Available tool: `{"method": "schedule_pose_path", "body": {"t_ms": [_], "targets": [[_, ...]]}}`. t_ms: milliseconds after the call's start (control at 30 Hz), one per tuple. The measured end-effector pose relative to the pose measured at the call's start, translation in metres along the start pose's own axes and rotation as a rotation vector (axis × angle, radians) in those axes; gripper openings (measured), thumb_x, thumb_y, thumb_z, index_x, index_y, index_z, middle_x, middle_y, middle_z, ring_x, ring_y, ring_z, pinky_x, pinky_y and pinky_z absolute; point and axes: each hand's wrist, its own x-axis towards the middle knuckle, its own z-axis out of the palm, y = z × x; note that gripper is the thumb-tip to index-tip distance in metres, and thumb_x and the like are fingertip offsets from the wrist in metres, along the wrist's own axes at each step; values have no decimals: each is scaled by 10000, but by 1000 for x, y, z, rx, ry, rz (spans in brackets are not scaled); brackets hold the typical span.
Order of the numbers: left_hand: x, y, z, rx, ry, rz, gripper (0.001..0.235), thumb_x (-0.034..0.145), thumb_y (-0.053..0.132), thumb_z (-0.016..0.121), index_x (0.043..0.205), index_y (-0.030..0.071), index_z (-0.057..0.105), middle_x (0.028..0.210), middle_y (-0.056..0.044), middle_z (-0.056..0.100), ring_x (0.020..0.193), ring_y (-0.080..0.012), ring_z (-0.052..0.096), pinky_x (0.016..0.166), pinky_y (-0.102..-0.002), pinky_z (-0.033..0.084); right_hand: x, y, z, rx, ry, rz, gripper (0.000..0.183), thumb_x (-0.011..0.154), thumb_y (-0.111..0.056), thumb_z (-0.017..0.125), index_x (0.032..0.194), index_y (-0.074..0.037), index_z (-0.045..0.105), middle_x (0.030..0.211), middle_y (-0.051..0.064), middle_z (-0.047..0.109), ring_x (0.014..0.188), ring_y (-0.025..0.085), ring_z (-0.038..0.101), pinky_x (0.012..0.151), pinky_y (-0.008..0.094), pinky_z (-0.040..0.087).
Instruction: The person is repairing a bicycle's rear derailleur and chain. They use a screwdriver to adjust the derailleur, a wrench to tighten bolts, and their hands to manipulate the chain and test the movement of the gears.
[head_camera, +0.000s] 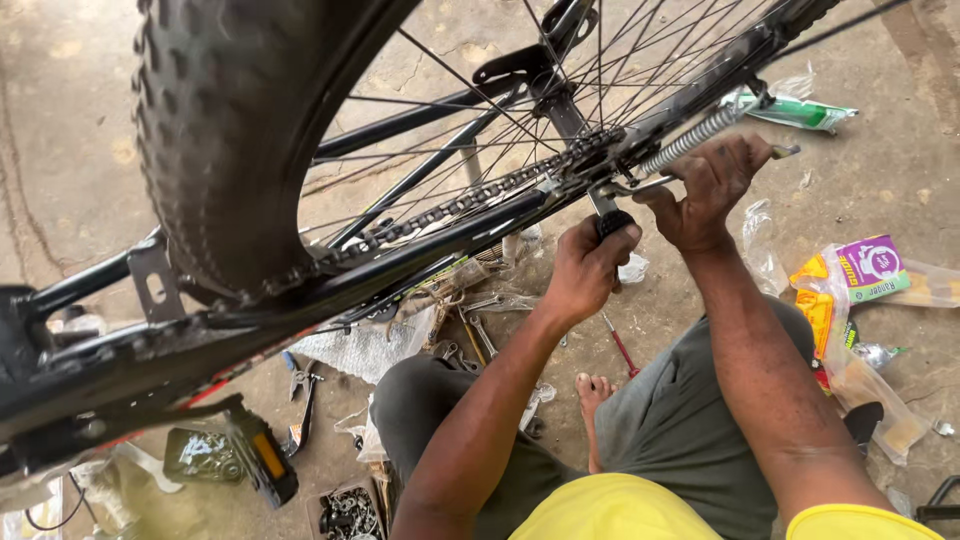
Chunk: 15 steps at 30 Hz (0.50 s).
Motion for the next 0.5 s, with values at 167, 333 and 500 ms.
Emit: {"method": "schedule_pose_path", "body": {"t_ms": [167, 333, 500], "targets": [[3, 6, -5, -1, -22, -45, 295, 989, 304, 659, 907, 26, 603, 678, 4, 551, 506, -84, 515, 435, -277, 452, -7, 3, 16, 3, 52, 6, 578, 1019, -647, 584, 847, -99, 517, 821, 82, 464, 871, 328, 446, 974, 529, 332], [3, 8, -10, -25, -43, -67, 322, 1004, 309, 663, 892, 14, 600, 671, 0, 539, 508, -80, 495, 436, -267, 418, -36, 20, 31, -32, 92, 24, 587, 1001, -653, 567, 847, -100, 442, 819, 115, 442, 882, 345, 445, 1029, 575, 357], [3, 12, -9, -18, -42, -62, 322, 996, 316, 664, 912, 11, 607, 684, -1, 553, 511, -80, 510, 441, -267, 434, -66, 37, 43, -140, 128, -29, 692, 1039, -632, 530, 1114, 38, 371, 1067, 300, 568, 1130, 499, 457, 1189, 642, 165]]}}
